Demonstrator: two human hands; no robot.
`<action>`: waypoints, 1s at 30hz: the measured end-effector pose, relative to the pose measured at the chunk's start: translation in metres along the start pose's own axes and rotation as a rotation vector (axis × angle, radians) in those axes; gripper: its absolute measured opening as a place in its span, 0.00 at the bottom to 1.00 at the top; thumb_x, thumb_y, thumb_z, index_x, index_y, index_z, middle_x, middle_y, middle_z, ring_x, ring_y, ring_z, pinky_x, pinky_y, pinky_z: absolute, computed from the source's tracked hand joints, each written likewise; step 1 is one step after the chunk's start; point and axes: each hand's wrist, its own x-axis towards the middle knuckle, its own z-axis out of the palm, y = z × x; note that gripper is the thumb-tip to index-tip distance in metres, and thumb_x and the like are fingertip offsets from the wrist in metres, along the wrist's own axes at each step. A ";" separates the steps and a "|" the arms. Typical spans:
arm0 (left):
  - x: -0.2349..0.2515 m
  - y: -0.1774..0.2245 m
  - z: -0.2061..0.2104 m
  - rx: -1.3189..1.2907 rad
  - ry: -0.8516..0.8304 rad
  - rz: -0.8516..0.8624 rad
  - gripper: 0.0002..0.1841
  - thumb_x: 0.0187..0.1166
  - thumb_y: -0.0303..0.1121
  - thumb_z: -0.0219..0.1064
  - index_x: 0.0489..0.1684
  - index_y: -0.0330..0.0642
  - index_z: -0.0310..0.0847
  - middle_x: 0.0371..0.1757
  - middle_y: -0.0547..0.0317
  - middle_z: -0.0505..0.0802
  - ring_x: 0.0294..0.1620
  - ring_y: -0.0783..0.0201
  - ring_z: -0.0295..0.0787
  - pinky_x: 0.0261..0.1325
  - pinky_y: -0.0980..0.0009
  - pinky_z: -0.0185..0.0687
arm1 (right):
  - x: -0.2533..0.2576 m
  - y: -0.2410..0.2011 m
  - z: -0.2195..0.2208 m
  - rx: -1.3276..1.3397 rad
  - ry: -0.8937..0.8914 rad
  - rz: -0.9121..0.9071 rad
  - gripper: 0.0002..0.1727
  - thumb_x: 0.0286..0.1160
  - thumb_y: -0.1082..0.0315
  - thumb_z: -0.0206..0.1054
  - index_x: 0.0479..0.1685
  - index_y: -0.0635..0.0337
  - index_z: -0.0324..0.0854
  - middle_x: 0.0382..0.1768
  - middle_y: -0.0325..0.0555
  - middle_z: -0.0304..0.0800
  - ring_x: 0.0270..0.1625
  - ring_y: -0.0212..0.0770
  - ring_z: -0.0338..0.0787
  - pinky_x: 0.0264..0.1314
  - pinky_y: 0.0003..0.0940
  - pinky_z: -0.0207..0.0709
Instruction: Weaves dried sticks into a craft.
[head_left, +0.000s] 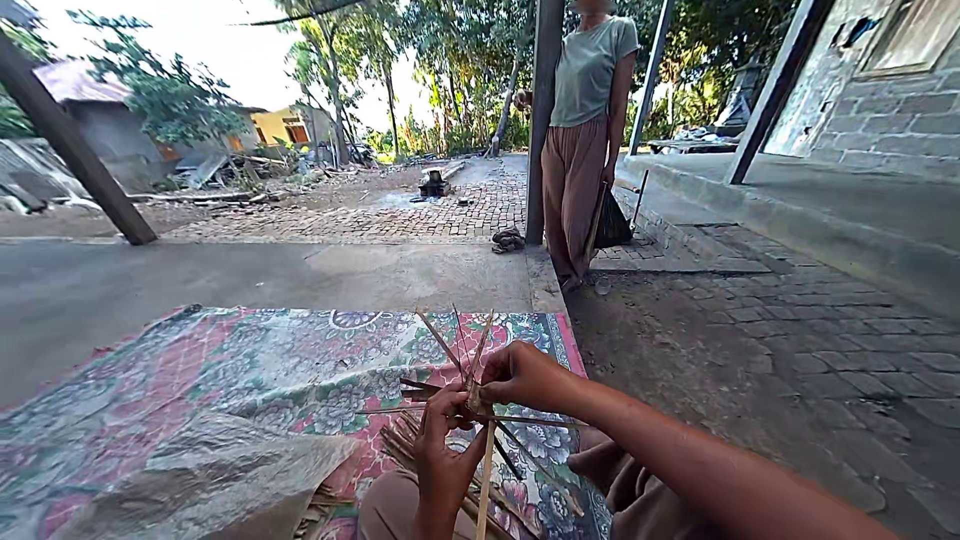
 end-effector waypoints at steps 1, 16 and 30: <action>-0.001 0.000 0.000 -0.022 0.003 -0.002 0.28 0.60 0.37 0.84 0.60 0.42 0.82 0.65 0.57 0.88 0.48 0.73 0.92 0.43 0.77 0.91 | -0.001 -0.001 0.000 0.004 -0.006 -0.001 0.10 0.78 0.64 0.71 0.37 0.63 0.87 0.26 0.38 0.86 0.27 0.27 0.81 0.37 0.29 0.76; -0.001 0.009 0.011 -0.325 0.057 -0.190 0.19 0.64 0.39 0.82 0.48 0.46 0.81 0.43 0.70 0.90 0.36 0.77 0.89 0.38 0.77 0.89 | -0.009 -0.015 0.009 -0.177 0.048 -0.123 0.12 0.82 0.62 0.66 0.41 0.63 0.87 0.30 0.44 0.86 0.33 0.36 0.83 0.42 0.38 0.76; 0.011 0.032 0.024 -0.949 0.178 -0.456 0.27 0.73 0.47 0.76 0.64 0.40 0.76 0.43 0.50 0.94 0.38 0.61 0.94 0.40 0.66 0.92 | -0.015 -0.004 0.001 -0.245 0.255 -0.460 0.11 0.82 0.65 0.64 0.48 0.61 0.90 0.42 0.46 0.95 0.44 0.39 0.94 0.54 0.43 0.88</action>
